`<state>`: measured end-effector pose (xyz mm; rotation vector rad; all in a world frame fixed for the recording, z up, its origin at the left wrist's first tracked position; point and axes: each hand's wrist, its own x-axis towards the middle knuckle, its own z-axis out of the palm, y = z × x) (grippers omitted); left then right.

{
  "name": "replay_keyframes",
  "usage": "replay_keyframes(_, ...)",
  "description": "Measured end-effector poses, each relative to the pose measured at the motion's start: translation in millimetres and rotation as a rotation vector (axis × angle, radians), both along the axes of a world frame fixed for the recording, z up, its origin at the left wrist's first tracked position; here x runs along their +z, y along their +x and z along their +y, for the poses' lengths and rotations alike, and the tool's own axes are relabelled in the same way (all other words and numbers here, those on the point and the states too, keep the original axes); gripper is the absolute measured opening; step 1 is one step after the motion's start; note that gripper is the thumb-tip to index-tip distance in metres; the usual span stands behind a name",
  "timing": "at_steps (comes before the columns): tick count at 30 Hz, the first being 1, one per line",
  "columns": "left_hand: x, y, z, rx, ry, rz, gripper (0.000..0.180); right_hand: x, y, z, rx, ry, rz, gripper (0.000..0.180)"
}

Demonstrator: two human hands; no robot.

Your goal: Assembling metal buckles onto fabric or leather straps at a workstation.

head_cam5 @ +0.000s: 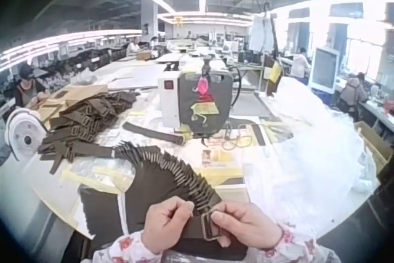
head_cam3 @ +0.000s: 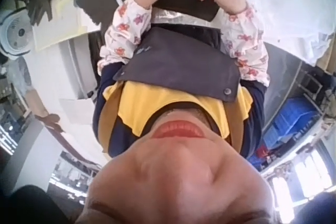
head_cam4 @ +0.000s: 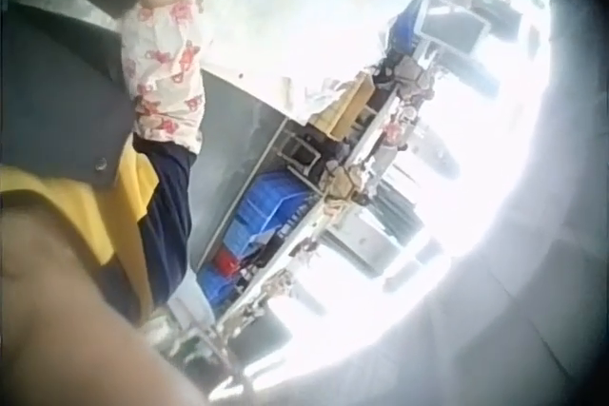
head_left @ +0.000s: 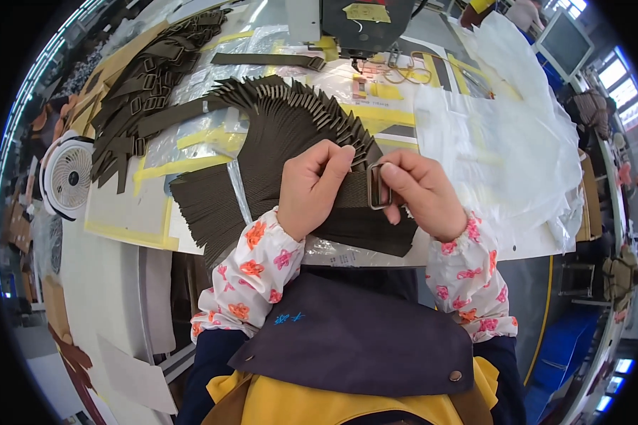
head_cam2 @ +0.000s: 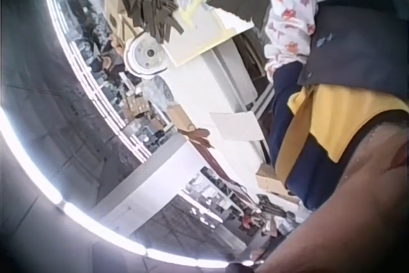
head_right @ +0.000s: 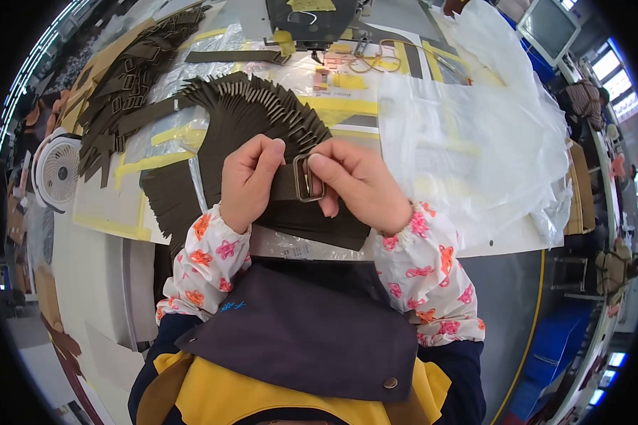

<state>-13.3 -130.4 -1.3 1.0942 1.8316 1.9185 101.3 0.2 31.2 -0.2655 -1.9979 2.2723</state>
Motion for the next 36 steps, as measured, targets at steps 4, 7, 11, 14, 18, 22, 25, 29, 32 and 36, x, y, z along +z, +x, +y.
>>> replay_keyframes(4, -2, 11, -4, 0.003, 0.008, -0.011, 0.024, -24, -5, -21, 0.084, -0.211, -0.027, 0.017)
replay_keyframes(7, -2, 22, -8, 0.008, 0.119, -0.03, 0.017, -28, -1, -28, 0.092, -0.316, -0.027, 0.013)
replay_keyframes(11, 5, 5, -17, -0.176, 0.013, 0.37, 0.018, -16, 1, -2, 0.014, -0.101, -0.036, 0.015)
replay_keyframes(14, 4, -2, -23, -0.032, 0.095, 0.431, 0.02, -21, -14, -10, 0.015, 0.197, 0.085, 0.014)
replay_keyframes(18, 12, 3, -41, -0.151, 0.003, 0.154, 0.011, -38, -40, -15, -0.079, 0.466, 0.196, 0.012)
replay_keyframes(22, 2, -4, -47, -0.011, -0.19, 0.169, 0.007, -44, -49, -14, -0.069, 0.424, 0.073, 0.014)
replay_keyframes(25, 0, -11, -41, 0.022, -0.315, 0.278, 0.013, -46, -49, -16, -0.043, 0.21, -0.035, 0.014)
replay_keyframes(29, 1, -8, -38, 0.031, -0.377, 0.371, 0.011, -44, -36, -26, -0.104, 0.534, 0.1, 0.013)
replay_keyframes(32, 2, -8, -47, -0.101, -0.438, 0.215, 0.01, -32, -25, -31, 0.032, 0.44, 0.105, 0.012)
replay_keyframes(36, -5, -2, -34, -0.062, -0.308, 0.008, 0.011, -29, -17, -16, 0.082, 0.17, 0.019, 0.011)
